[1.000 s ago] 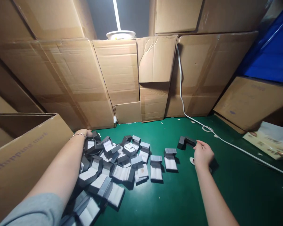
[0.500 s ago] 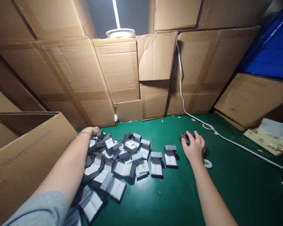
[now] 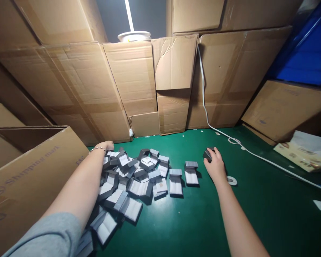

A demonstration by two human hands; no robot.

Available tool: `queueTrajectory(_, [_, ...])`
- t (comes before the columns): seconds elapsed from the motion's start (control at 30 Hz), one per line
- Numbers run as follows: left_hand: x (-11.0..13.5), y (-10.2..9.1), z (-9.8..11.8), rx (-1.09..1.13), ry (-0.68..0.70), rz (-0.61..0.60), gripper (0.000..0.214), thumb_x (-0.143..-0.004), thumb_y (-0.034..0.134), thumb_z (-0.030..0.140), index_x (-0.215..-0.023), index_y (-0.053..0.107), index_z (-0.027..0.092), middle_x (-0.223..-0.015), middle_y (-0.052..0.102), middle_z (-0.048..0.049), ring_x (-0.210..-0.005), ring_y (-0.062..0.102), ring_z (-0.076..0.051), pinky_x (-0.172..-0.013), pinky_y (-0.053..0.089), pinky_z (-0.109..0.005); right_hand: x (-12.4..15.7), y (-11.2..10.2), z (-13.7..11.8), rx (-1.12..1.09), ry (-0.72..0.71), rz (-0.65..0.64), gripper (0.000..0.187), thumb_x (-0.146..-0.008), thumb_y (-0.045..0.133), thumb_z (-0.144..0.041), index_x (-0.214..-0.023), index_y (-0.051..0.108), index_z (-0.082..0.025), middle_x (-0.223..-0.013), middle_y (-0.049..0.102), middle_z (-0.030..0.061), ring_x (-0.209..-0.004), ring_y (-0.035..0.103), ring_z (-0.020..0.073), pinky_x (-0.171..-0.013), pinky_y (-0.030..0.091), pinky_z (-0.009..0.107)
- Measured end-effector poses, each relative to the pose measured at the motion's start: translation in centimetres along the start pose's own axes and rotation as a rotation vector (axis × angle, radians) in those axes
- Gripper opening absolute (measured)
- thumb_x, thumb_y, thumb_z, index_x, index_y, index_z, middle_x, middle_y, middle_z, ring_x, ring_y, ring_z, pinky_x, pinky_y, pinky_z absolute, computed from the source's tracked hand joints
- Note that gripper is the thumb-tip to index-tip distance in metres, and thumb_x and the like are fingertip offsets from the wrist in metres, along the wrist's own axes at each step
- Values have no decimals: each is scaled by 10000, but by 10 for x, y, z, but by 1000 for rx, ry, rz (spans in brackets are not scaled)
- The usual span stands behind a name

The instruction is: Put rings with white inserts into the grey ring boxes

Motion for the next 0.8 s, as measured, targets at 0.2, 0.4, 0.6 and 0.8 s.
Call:
queueTrajectory(0.2, [26,-40,10,245,-50,167,193,-934,512,-3,-1117,514,56,-777,493,-32,-537,489,-128,-499,420,-167,-3,-11,10,-147,97,101,622,-678,477,-221,-1287,527,-109,-1377,266,70,-1272,323,187,-1114,314,312])
queueTrajectory(0.4, [77,-93,34,652,48,282,353,-864,467,-80,-1187,491,59,-885,526,-71,-617,539,-145,-502,449,-159,4,-19,25,-232,308,51,657,-638,573,-306,-1263,539,-107,-1055,536,80,-782,426,52,-890,369,209])
queueTrajectory(0.6, [172,-137,75,1120,362,339,408,-940,408,-2,-1334,325,67,-1112,482,-108,-893,553,-147,-619,506,-136,6,-35,-1,-161,260,-66,419,-675,582,-243,-1086,648,-190,-974,559,29,-671,330,1,-744,288,132])
queueTrajectory(0.8, [272,-86,144,1592,677,77,386,-792,467,67,-1178,465,52,-911,527,-73,-735,574,-185,-471,473,-142,33,-51,-56,-33,6,-35,403,-738,490,-181,-1121,615,-187,-1077,512,29,-856,406,44,-808,291,149])
Point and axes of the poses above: each hand's wrist, its own x-axis away from the middle knuckle, its own y-axis out of the palm, z = x × y, the point moved 9 cm from there along -x, towards the middle knuckle
